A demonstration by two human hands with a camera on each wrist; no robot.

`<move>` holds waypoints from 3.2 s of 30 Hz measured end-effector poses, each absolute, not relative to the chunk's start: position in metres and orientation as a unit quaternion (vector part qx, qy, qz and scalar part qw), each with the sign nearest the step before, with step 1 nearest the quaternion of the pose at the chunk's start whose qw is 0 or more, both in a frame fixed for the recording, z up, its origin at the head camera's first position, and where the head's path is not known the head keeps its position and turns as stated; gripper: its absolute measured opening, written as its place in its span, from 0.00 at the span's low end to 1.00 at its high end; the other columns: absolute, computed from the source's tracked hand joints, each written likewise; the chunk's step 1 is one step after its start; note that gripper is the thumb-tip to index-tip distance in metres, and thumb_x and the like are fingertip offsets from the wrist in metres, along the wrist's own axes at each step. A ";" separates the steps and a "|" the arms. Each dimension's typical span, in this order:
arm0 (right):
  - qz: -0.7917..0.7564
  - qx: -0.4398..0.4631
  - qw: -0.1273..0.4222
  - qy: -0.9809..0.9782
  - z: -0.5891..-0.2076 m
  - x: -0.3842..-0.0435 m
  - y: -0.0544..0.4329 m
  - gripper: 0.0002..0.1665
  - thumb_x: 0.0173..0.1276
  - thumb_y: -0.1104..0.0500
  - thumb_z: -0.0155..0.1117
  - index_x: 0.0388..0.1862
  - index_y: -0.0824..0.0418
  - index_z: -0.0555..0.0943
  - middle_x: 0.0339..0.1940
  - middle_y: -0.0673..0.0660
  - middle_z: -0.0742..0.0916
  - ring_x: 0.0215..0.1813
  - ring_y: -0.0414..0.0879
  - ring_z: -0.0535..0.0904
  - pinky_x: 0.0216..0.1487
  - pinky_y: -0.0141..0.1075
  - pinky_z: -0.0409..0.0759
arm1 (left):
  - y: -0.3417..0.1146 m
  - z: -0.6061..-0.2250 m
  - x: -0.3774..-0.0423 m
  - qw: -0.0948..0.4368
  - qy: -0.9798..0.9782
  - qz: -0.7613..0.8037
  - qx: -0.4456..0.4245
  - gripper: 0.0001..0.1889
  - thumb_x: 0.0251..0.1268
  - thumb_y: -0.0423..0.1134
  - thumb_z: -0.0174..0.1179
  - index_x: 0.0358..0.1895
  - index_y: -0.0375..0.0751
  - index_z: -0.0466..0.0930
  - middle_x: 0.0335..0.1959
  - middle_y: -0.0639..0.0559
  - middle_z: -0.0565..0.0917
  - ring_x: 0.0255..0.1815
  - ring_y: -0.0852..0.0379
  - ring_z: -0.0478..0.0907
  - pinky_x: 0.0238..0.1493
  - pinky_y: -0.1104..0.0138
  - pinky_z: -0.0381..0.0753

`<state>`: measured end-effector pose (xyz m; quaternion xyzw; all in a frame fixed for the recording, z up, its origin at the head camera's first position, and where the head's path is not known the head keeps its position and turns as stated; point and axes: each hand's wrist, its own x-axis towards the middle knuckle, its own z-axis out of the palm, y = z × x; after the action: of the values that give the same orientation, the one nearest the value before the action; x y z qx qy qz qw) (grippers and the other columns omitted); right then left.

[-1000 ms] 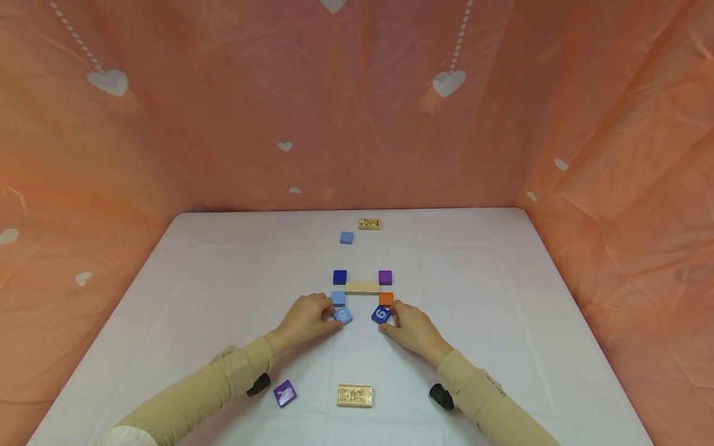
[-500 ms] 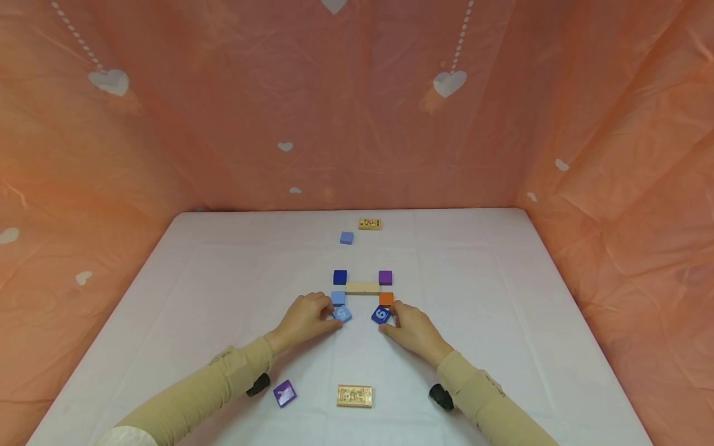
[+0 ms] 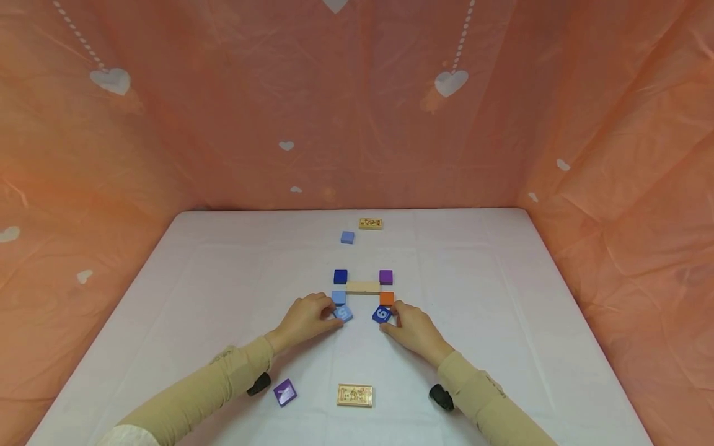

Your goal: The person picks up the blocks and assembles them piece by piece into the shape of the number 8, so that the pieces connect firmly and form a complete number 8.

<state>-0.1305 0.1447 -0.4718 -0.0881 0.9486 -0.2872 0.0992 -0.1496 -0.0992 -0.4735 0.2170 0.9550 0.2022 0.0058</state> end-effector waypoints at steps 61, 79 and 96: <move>-0.314 -0.201 0.140 0.917 -0.459 -0.098 0.146 0.17 0.60 0.46 0.65 0.43 0.53 0.78 0.23 0.43 0.75 0.28 0.36 0.69 0.30 0.27 0.69 | -0.103 -0.474 -0.150 -0.006 0.952 0.195 0.238 0.15 0.51 0.53 0.66 0.30 0.45 0.80 0.20 0.59 0.71 0.24 0.63 0.64 0.26 0.70 0.61; -0.286 -0.327 0.238 0.868 -0.469 -0.079 0.142 0.23 0.53 0.37 0.67 0.40 0.50 0.77 0.23 0.40 0.73 0.28 0.30 0.67 0.32 0.25 0.67 | -0.103 -0.474 -0.149 -0.019 0.947 0.205 0.246 0.14 0.51 0.51 0.67 0.28 0.44 0.79 0.20 0.58 0.71 0.24 0.63 0.64 0.26 0.70 0.61; -0.249 -0.334 0.253 0.873 -0.469 -0.077 0.137 0.17 0.53 0.41 0.69 0.35 0.46 0.74 0.21 0.40 0.71 0.28 0.30 0.66 0.31 0.26 0.66 | -0.103 -0.475 -0.148 -0.014 0.949 0.205 0.240 0.14 0.52 0.51 0.66 0.27 0.45 0.78 0.19 0.59 0.68 0.24 0.63 0.63 0.26 0.70 0.60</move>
<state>-0.0774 0.1366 -0.4693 -0.3337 0.8732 -0.2493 0.2530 -0.1479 -0.1033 -0.4747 0.2401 0.9487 0.2052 -0.0137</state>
